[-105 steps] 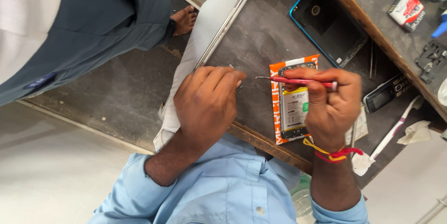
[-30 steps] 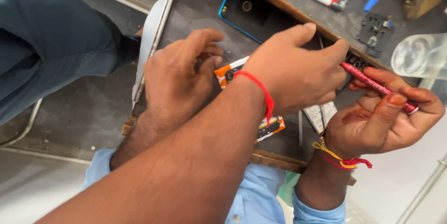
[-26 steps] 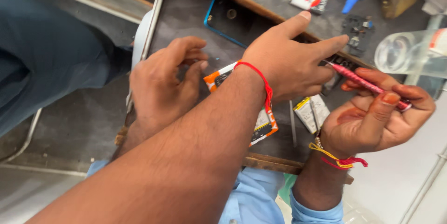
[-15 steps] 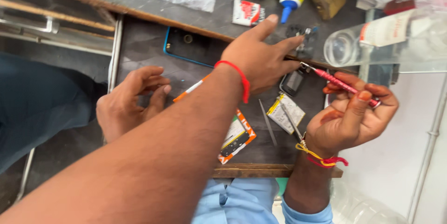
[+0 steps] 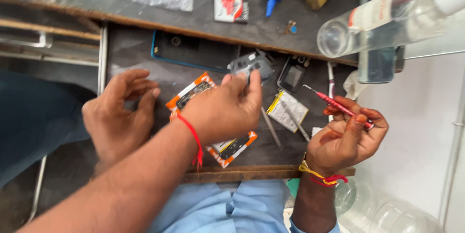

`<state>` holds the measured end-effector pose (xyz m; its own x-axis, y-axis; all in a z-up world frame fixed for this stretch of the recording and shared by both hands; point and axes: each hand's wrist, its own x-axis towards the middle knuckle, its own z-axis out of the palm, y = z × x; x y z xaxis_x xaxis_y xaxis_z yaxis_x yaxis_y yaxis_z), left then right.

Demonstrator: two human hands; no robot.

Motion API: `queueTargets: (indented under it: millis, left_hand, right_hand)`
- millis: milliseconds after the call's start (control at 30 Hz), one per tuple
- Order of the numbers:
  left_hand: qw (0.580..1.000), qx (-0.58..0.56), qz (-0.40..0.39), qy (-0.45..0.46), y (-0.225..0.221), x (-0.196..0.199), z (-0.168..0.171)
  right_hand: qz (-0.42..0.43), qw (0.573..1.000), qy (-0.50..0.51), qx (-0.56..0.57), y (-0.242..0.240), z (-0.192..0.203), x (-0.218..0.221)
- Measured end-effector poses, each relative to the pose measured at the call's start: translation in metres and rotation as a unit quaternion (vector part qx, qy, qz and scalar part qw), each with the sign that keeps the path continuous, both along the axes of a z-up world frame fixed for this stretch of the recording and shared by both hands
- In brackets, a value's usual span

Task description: The person is repairing a mobile phone by fitting a motherboard and a battery into a casing on a workbench using a screwdriver while another person helps to hold the components.

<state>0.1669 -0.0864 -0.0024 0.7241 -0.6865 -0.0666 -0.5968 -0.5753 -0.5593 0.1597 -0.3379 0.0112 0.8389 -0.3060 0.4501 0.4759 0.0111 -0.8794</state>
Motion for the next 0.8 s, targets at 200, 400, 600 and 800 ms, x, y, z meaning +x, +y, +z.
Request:
queueTargets:
  millis: [200, 400, 600, 800]
  left_hand:
    - [0.970, 0.243, -0.024, -0.006, 0.006, -0.059, 0.004]
    - [0.987, 0.145, -0.031, 0.053, 0.015, -0.074, 0.018]
    - [0.920, -0.170, 0.063, 0.349, 0.027, -0.065, 0.048]
    - [0.894, -0.210, 0.113, 0.380, 0.036, -0.057, 0.048]
  right_hand:
    - [0.033, 0.999, 0.021, 0.010, -0.001, -0.006, -0.008]
    - [0.098, 0.993, 0.071, 0.018, 0.010, -0.015, -0.029]
    - [0.124, 0.989, 0.073, -0.023, 0.016, -0.022, -0.043]
    - [0.156, 0.978, 0.132, 0.032, 0.022, -0.012, -0.043]
